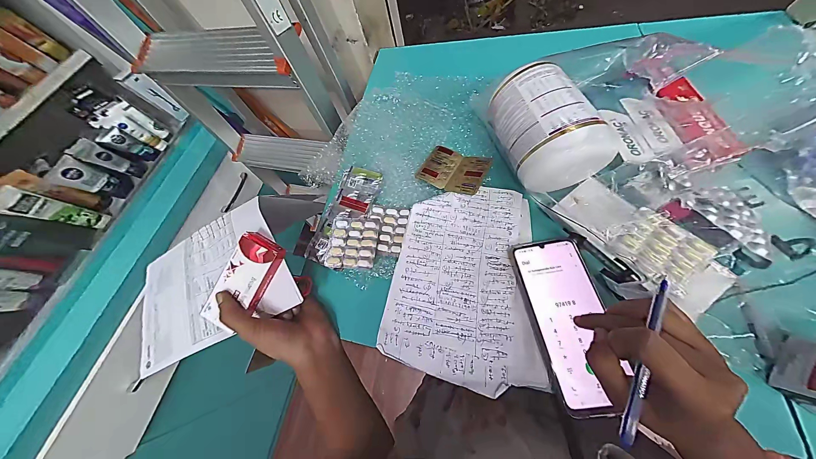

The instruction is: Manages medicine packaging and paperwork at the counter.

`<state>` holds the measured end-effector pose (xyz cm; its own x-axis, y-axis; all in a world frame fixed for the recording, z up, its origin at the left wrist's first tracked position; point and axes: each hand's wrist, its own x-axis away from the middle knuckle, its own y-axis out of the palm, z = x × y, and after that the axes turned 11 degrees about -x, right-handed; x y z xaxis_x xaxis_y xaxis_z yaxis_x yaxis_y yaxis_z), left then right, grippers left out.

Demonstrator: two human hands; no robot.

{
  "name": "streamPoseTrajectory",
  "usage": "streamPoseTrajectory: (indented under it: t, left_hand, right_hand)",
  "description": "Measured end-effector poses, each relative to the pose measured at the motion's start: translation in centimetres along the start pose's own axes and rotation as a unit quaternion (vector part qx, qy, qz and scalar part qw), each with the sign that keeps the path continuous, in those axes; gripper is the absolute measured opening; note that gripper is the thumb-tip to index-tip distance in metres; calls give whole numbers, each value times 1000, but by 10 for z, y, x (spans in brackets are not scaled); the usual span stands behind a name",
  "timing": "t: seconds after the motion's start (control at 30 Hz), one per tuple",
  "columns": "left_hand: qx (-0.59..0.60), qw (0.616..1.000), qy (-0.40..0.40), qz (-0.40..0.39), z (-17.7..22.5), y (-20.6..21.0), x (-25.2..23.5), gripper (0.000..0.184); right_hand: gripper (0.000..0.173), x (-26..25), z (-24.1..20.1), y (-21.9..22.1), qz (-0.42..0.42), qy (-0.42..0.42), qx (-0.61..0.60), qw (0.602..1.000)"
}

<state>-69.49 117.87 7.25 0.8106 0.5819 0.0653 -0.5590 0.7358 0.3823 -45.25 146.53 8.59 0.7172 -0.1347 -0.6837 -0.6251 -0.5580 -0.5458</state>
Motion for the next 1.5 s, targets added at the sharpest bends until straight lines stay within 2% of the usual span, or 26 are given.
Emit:
streamPoseTrajectory:
  t: [0.3,0.53,1.13,1.5]
  left_hand:
    - [-8,1000,0,0,1,-2,0,34]
    - [24,999,10,-48,-15,-19,-19,32]
    - [-16,1000,-4,-4,1,-2,-1,32]
    - [-6,1000,6,-12,0,-4,-2,32]
  right_hand:
    - [13,-3,-1,-2,5,17,7,1000]
    - [12,-1,-1,-2,11,24,12,1000]
    - [13,-1,-3,0,-9,28,11,1000]
    - [13,-1,-2,0,-10,25,15,1000]
